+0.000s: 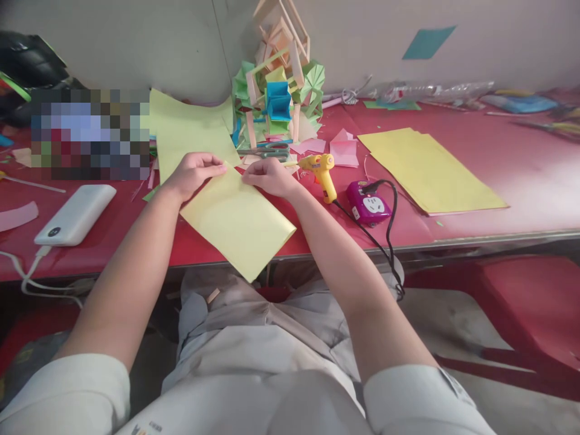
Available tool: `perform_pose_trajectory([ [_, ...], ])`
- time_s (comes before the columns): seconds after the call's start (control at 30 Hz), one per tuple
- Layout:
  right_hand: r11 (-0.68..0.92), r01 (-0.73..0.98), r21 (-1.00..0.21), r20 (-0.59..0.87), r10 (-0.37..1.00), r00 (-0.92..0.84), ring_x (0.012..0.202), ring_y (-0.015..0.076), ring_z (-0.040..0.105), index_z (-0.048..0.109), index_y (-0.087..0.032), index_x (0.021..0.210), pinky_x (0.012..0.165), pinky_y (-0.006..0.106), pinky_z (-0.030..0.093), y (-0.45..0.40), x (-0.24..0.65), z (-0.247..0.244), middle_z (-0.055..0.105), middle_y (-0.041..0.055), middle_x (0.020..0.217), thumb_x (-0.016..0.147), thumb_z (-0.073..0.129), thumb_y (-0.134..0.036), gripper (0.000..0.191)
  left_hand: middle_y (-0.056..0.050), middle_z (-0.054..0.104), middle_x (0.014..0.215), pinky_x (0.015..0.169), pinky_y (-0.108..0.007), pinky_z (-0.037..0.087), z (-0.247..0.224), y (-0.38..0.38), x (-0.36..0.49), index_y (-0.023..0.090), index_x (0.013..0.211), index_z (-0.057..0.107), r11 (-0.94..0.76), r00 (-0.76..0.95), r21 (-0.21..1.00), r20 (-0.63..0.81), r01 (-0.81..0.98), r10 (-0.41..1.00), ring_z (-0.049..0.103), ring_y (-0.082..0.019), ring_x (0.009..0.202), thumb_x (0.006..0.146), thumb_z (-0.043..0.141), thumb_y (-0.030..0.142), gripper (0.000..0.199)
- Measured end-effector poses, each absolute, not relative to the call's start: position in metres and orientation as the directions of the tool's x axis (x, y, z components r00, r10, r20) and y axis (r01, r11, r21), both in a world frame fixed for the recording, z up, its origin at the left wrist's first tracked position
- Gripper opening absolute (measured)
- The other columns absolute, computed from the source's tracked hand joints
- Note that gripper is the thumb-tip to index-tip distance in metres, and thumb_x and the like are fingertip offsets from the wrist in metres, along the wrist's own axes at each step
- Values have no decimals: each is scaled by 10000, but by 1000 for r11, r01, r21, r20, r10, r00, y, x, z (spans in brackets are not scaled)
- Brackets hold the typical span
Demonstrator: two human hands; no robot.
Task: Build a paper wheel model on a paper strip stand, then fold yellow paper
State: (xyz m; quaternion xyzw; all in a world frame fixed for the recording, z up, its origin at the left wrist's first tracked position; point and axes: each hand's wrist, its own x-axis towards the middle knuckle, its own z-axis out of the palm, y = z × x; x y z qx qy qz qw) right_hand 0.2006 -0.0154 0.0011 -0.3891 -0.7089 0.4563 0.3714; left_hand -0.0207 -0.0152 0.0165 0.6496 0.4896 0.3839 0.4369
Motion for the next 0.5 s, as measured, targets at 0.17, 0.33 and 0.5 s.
perform_pose_trajectory([
  [0.17,289,224,-931,165,878,-450,639,131,558,720,-143,730,577,263,431,-16,199,0,669,35,695,747,753,-406,265,-62,734,789,640,-303,535,14,-15,-15,153,811,738,-168,312,937,68,305,948,675,-198,708,730,791,463,325],
  [0.33,240,232,-943,107,875,-472,547,108,501,713,-148,693,529,260,384,-14,199,-2,591,-2,577,735,760,-385,246,-50,717,742,651,-296,520,10,-9,-21,150,788,738,-278,223,879,203,388,953,675,-200,730,734,789,470,329],
  [0.5,257,270,-928,84,850,-521,524,94,463,707,-163,663,513,253,352,-13,204,2,548,-24,540,748,723,-373,228,-45,701,720,660,-290,517,13,-5,-32,157,787,735,-297,143,856,261,423,955,656,-189,718,732,788,466,318],
])
